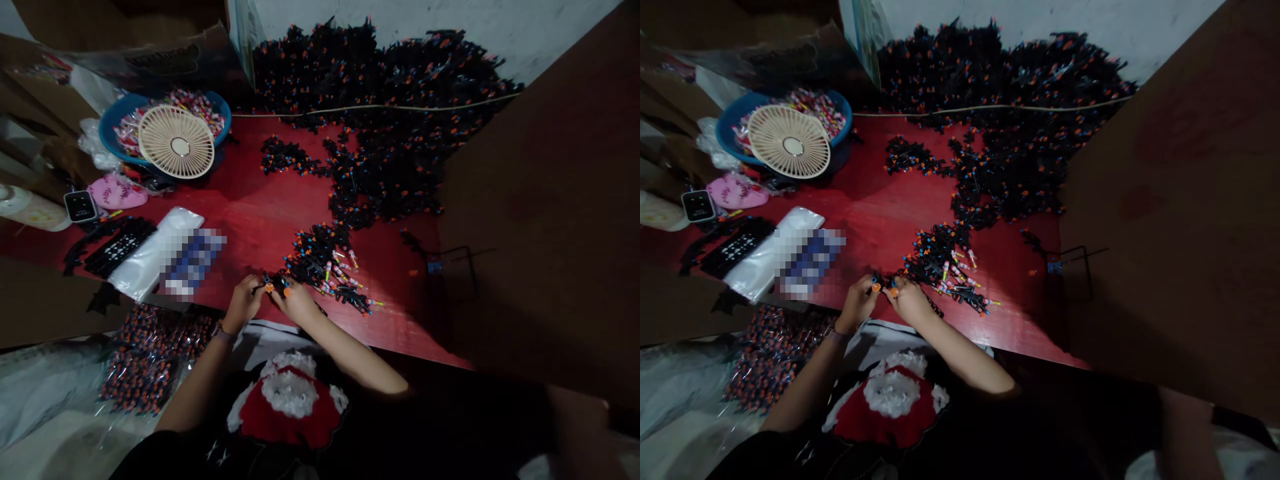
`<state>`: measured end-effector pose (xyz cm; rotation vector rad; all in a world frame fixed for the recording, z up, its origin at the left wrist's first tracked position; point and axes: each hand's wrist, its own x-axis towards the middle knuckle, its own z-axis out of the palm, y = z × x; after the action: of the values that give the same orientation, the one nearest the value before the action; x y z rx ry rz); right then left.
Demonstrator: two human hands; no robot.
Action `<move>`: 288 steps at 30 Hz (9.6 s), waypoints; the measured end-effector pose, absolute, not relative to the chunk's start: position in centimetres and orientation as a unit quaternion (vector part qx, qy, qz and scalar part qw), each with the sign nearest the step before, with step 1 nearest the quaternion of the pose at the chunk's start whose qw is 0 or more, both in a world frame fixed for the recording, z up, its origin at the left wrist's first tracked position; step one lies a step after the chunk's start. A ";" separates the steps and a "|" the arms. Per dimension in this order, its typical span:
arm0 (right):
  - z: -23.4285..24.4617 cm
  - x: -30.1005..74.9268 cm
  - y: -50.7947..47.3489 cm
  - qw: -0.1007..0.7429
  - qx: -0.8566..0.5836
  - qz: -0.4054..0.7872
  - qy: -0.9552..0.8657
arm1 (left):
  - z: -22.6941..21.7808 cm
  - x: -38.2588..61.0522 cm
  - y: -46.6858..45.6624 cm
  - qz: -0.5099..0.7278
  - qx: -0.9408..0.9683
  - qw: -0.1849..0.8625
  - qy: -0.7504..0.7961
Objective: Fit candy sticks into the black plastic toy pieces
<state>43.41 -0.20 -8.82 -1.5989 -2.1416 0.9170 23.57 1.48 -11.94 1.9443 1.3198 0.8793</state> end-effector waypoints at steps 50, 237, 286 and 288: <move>-11.2 43.1 -3.0 0.230 -0.589 0.248 -0.734 | -12.2 24.1 1.5 0.299 0.776 0.272 0.484; -11.1 46.0 -7.3 0.185 -0.558 0.270 -0.763 | -12.5 24.4 1.9 0.279 0.786 0.251 0.491; -10.7 48.8 -8.2 0.292 -0.526 0.329 -0.728 | -11.5 25.2 1.6 0.264 0.761 0.255 0.535; -10.4 48.4 -8.0 0.243 -0.527 0.314 -0.751 | -11.4 25.1 1.5 0.272 0.758 0.262 0.532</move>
<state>48.43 -8.02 -10.40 -1.4404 -2.0532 0.8589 25.12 1.52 -11.42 2.0513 1.4407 0.7359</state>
